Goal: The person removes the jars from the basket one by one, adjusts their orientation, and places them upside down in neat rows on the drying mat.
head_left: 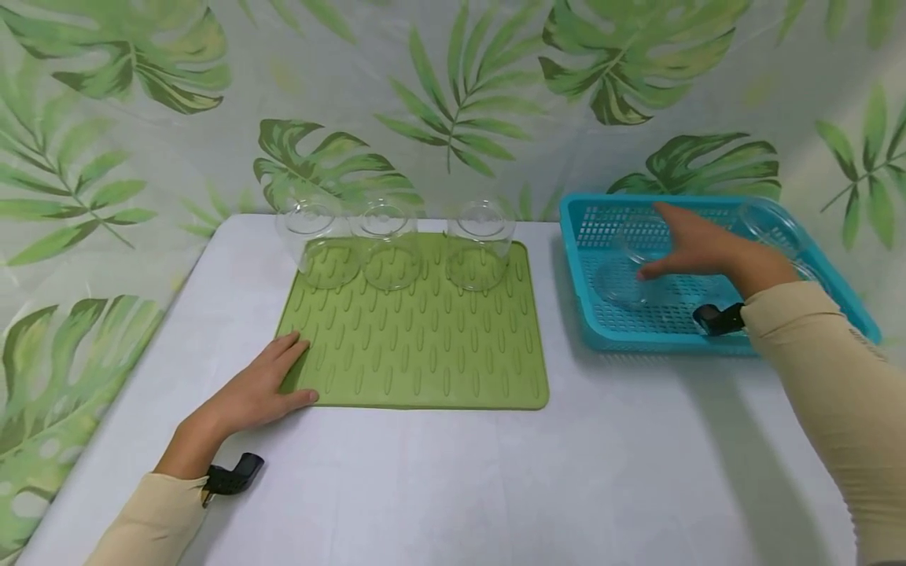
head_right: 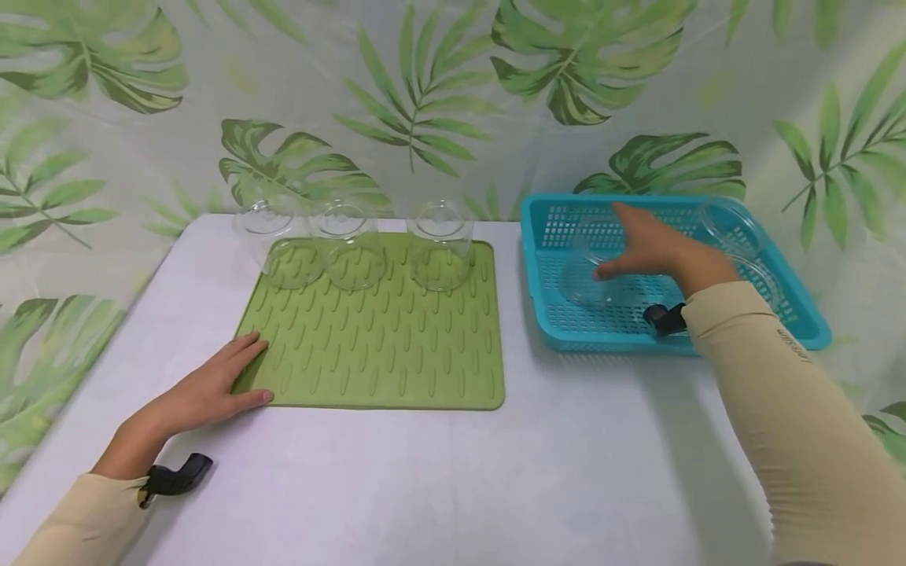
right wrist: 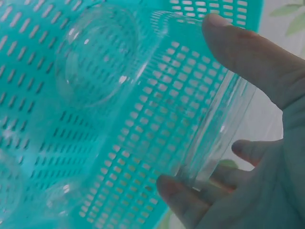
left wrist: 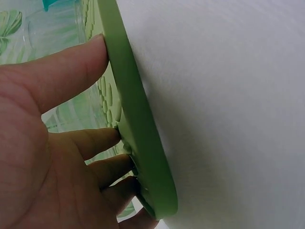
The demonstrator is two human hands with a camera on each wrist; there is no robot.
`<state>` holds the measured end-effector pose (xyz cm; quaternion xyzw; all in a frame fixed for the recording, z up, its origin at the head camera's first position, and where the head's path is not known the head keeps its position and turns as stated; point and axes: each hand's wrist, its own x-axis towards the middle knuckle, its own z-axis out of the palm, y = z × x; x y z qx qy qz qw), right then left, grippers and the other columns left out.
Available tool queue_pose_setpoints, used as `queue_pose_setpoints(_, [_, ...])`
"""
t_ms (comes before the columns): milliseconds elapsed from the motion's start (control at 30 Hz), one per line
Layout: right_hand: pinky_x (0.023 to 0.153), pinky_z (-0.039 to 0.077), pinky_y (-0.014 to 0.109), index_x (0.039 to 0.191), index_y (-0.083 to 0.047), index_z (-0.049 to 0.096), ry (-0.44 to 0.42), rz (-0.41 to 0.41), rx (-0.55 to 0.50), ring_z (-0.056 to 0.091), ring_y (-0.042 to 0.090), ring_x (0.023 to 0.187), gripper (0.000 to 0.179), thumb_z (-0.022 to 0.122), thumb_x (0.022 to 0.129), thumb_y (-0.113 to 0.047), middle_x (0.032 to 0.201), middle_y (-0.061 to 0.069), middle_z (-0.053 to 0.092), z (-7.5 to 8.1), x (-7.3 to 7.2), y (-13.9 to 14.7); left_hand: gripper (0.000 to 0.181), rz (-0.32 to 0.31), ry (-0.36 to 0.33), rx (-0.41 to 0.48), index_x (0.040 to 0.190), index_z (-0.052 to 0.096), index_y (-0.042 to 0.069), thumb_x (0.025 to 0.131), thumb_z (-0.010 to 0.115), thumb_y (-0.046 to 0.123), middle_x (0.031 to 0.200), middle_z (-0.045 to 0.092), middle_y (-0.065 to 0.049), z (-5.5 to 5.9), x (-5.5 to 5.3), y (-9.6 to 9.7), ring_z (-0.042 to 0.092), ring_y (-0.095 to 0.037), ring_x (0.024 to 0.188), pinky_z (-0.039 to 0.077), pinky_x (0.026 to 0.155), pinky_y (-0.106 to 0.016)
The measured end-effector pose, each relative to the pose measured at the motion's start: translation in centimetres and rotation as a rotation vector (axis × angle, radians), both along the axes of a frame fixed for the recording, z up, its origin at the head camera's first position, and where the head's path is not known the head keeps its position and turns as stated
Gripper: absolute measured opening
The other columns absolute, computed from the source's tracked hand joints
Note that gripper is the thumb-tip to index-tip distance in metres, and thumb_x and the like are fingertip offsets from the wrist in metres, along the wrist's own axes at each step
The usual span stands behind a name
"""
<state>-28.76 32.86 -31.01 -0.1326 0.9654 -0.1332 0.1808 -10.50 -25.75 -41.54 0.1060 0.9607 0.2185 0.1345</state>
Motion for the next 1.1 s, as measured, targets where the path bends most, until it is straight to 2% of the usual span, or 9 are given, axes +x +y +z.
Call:
queue_pose_setpoints(133, [0.112,0.018,0.075,0.156,0.004,-0.011,-0.018,0.004,-0.025,0.009,0.06,0.145,0.122,0.08,0.083,-0.033,0.16,0.037,0.001,-0.1,-0.6,-1.0,0.087,0.002,-0.006,-0.003,0.152,0.03,-0.007,0.09,0.071,0.038,0.161,0.018,-0.031,-0.1,0.1,0.1,0.017,-0.052,0.148,0.027,0.114,-0.067])
queue_pose_setpoints(367, [0.113,0.017,0.075,0.158,-0.005,-0.011,-0.07,-0.002,-0.087,0.006,0.057,0.147,0.118,0.079,0.085,-0.028,0.164,0.03,-0.006,-0.3,-1.8,-2.1,0.086,0.001,0.003,-0.014,0.151,0.031,-0.007,0.089,0.071,0.037,0.16,0.02,-0.031,0.1,0.2,0.1,0.019,-0.051,0.147,0.028,0.114,-0.067])
queue_pose_setpoints(467, [0.115,0.013,0.074,0.157,-0.002,-0.013,-0.076,0.003,-0.105,0.001,0.056,0.149,0.118,0.077,0.086,-0.028,0.163,0.03,-0.009,-0.4,-2.3,-2.5,0.086,-0.001,0.009,-0.015,0.151,0.031,-0.007,0.089,0.071,0.037,0.16,0.02,-0.031,0.1,0.1,0.1,0.02,-0.051,0.147,0.028,0.114,-0.066])
queue_pose_setpoints(600, [0.115,0.013,0.074,0.158,0.0,-0.008,-0.053,0.002,-0.095,-0.001,0.055,0.149,0.115,0.076,0.086,-0.031,0.163,0.032,-0.006,-0.5,-2.7,-2.8,0.086,0.002,0.004,-0.008,0.151,0.031,-0.007,0.089,0.071,0.038,0.16,0.019,-0.03,0.2,-0.1,0.2,0.018,-0.051,0.148,0.028,0.114,-0.066])
queue_pose_setpoints(733, [0.112,0.016,0.077,0.159,-0.006,-0.009,-0.045,-0.039,-0.124,-0.003,0.056,0.149,0.116,0.077,0.085,-0.028,0.163,0.032,-0.007,-0.5,-2.9,-2.9,0.086,0.002,-0.001,-0.007,0.152,0.03,-0.006,0.09,0.07,0.038,0.161,0.019,-0.029,0.4,-0.1,0.2,0.018,-0.051,0.148,0.027,0.115,-0.066])
queue_pose_setpoints(867, [0.113,0.016,0.077,0.157,-0.008,-0.019,-0.056,-0.087,-0.154,-0.007,0.056,0.148,0.123,0.078,0.084,-0.029,0.162,0.032,-0.014,-0.3,-2.9,-3.2,0.086,0.006,0.004,-0.008,0.152,0.03,-0.006,0.09,0.071,0.038,0.161,0.019,-0.03,0.6,-0.2,0.2,0.017,-0.051,0.148,0.027,0.115,-0.066])
queue_pose_setpoints(967, [0.113,0.019,0.075,0.156,-0.005,-0.019,-0.061,-0.103,-0.158,-0.001,0.056,0.148,0.124,0.078,0.084,-0.032,0.162,0.033,-0.011,-0.4,-2.8,-3.3,0.086,0.009,-0.003,-0.001,0.151,0.03,-0.007,0.089,0.071,0.036,0.161,0.018,-0.031,0.6,-0.2,0.2,0.017,-0.052,0.148,0.026,0.115,-0.067])
queue_pose_setpoints(1100, [0.111,0.028,0.072,0.158,-0.003,-0.012,-0.056,-0.094,-0.202,0.013,0.055,0.147,0.121,0.08,0.083,-0.029,0.163,0.033,0.001,-0.9,-2.7,-3.3,0.087,0.009,-0.011,0.001,0.152,0.03,-0.007,0.089,0.071,0.037,0.161,0.018,-0.03,0.4,-0.1,0.3,0.016,-0.051,0.148,0.026,0.115,-0.067])
